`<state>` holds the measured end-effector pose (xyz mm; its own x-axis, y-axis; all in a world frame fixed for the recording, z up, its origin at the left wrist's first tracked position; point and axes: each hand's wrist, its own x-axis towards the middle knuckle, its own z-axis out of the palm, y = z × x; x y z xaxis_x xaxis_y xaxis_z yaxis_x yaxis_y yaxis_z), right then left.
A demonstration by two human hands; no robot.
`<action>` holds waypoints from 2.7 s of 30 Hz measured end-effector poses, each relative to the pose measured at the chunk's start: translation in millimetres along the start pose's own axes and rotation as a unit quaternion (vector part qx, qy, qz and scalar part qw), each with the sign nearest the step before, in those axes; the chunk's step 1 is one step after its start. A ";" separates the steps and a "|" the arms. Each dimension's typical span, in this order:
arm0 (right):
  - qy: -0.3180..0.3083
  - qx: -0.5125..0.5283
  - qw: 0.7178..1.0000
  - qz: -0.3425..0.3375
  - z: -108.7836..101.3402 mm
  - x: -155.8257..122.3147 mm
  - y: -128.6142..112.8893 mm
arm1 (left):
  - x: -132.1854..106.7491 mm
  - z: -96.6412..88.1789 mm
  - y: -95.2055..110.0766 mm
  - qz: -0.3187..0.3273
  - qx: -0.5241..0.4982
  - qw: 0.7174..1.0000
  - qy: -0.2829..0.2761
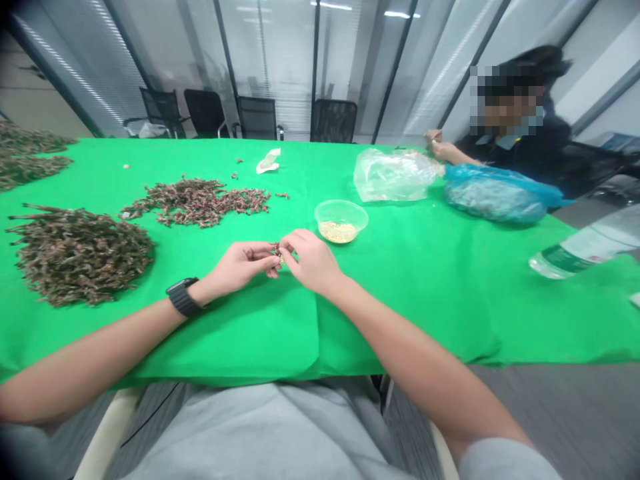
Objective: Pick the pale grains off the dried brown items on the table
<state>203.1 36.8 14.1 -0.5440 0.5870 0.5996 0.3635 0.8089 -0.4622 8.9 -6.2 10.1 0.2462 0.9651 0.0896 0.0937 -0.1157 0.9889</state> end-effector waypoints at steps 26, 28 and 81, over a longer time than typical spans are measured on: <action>0.018 0.068 0.997 0.020 -3.0 0.4 4.8 | -1.0 -2.4 3.7 0.008 -0.046 0.998 -0.048; 0.020 0.082 0.995 0.050 -1.9 0.0 2.4 | -0.5 -2.1 3.0 0.011 -0.043 0.998 -0.038; -0.032 0.065 0.995 0.068 -4.5 -0.2 -5.2 | -4.8 -2.0 4.3 0.056 0.064 0.996 -0.017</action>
<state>204.7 32.6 19.4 -0.5457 0.6839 0.4844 0.3387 0.7086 -0.6189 6.2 -10.8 14.2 0.2947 0.9361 0.1918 0.1848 -0.2528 0.9497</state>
